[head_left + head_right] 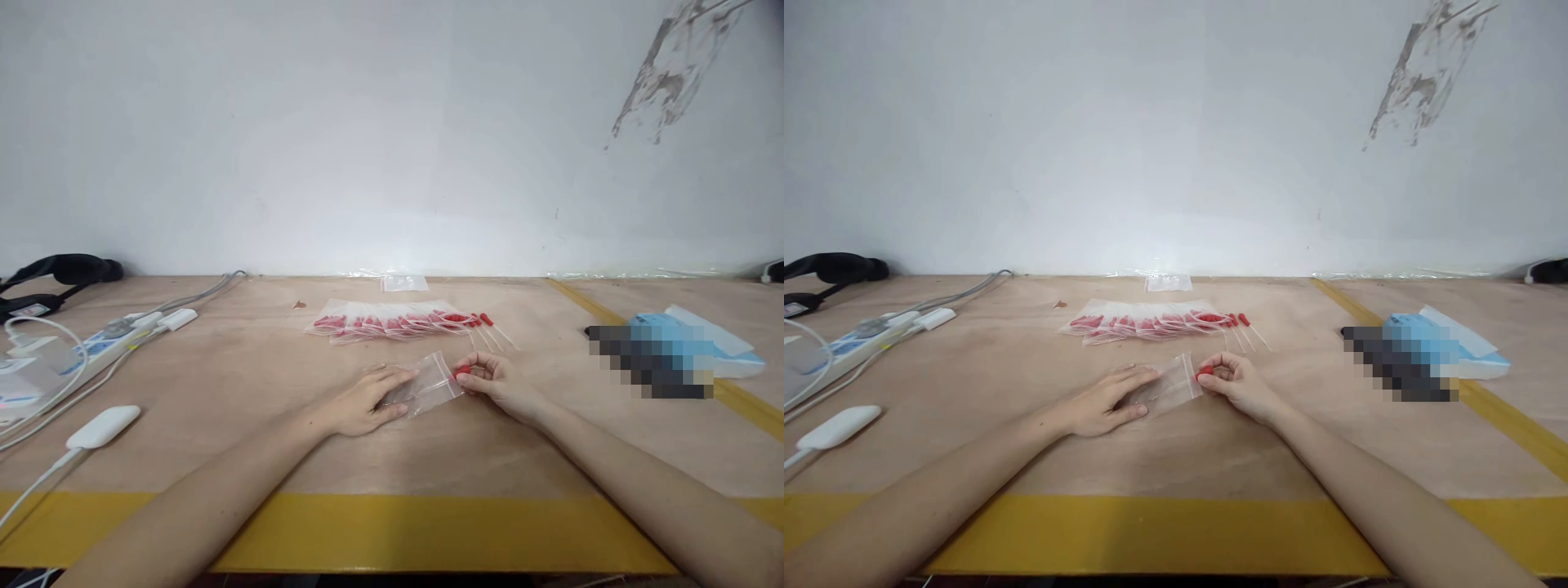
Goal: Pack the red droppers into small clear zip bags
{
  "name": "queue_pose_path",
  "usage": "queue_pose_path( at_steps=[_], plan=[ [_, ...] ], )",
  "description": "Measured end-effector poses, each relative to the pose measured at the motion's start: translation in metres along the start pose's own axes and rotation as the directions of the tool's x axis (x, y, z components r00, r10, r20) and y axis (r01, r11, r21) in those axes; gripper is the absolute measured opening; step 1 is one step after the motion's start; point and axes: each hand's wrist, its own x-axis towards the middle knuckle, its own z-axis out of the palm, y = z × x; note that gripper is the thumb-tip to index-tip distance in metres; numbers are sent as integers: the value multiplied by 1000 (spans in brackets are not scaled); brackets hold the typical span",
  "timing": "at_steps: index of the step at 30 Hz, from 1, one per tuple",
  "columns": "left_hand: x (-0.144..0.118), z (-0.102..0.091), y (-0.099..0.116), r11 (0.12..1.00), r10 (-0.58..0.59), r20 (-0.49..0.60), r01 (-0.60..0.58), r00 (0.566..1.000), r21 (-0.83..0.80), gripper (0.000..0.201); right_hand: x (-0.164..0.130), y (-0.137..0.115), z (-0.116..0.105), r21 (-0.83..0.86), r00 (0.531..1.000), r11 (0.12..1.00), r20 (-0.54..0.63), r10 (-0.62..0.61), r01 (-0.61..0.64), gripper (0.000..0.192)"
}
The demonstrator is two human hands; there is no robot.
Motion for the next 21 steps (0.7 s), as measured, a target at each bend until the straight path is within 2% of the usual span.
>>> queue_pose_path(
  at_steps=[2,5,9,11,14,17,19,21],
  plan=[
    [1,0,0,1000,10,6,-10,1000,-7,50,1,1,-3,-37,998,999,58,-34,37,27],
    [2,0,0,1000,20,6,-20,1000,-9,50,2,-1,-2,1,990,998,127,-63,64,27],
    [4,1,-1,999,31,-12,-31,999,-12,49,2,-9,4,-27,969,999,243,50,-45,28],
    [3,2,-2,999,29,-37,-30,999,-13,49,3,-12,3,-48,961,994,254,111,-102,30],
    [2,3,-3,999,25,-64,-27,998,-28,40,5,-13,-4,-101,968,986,200,154,-136,31],
    [1,2,-4,998,28,-37,-30,999,-49,35,5,-15,-10,-302,982,953,170,81,-27,29],
    [0,2,-5,998,26,-16,-27,1000,-51,36,3,-18,-13,-432,971,897,239,9,98,28],
    [-1,3,-6,998,24,-5,-24,1000,-54,37,-1,-23,-13,-471,939,866,345,6,167,28]
  ],
)
